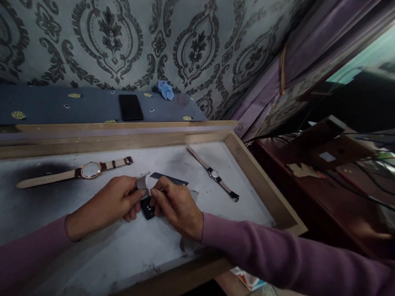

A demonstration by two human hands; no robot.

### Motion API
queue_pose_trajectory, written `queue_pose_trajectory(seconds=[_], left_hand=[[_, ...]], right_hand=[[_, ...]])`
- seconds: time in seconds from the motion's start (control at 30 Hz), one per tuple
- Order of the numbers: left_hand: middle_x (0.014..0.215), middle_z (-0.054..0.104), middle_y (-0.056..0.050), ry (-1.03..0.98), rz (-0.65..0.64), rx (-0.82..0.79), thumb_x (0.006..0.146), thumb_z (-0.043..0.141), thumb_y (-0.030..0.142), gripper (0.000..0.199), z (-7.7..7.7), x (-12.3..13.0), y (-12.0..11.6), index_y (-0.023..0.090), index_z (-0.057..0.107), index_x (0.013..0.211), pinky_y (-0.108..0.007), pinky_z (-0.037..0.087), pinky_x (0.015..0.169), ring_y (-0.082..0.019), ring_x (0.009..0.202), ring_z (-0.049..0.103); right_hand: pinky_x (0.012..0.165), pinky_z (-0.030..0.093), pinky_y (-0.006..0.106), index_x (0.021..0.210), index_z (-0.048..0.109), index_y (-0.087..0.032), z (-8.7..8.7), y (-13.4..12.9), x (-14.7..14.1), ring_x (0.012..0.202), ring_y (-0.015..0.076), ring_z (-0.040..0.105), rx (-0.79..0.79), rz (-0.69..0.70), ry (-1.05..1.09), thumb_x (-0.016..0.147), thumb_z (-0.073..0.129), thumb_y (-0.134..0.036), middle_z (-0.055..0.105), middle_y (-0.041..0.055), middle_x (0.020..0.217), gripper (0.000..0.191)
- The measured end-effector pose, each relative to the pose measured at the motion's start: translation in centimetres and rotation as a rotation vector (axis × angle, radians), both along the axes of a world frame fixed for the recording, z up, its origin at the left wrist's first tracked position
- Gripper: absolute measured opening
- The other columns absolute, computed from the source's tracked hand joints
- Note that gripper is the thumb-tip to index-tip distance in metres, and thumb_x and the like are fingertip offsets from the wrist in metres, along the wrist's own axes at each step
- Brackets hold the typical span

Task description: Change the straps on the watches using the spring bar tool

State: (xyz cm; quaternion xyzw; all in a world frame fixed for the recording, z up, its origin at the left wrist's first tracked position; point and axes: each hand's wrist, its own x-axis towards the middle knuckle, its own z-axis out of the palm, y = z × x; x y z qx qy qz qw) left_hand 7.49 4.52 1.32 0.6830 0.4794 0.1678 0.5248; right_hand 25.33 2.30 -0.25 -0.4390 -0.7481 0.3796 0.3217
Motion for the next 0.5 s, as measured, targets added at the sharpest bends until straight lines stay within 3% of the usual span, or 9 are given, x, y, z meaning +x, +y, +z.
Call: queue_pose_trajectory(seconds=[0.13, 0.5], left_hand=[[0.052, 0.057, 0.001, -0.006, -0.003, 0.003, 0.086, 0.042, 0.022, 0.024, -0.19, -0.03, -0.03, 0.015, 0.052, 0.065, -0.015, 0.045, 0.038, -0.01, 0.043, 0.059], [0.056, 0.06, -0.001, 0.012, -0.008, 0.011, 0.087, 0.043, 0.028, 0.025, -0.44, -0.03, 0.19, 0.015, 0.054, 0.07, -0.017, 0.047, 0.04, -0.012, 0.045, 0.06]], right_hand=[[0.048, 0.044, 0.018, 0.08, 0.047, -0.019, 0.11, 0.06, -0.05, 0.047, 0.0076, 0.055, 0.015, 0.018, 0.001, 0.099, 0.039, -0.039, 0.058, -0.0023, 0.059, 0.029], [0.049, 0.043, 0.018, 0.08, 0.046, -0.019, 0.15, 0.27, -0.14, 0.048, 0.0071, 0.056, 0.062, 0.04, -0.047, 0.098, 0.04, -0.028, 0.059, -0.0019, 0.062, 0.022]])
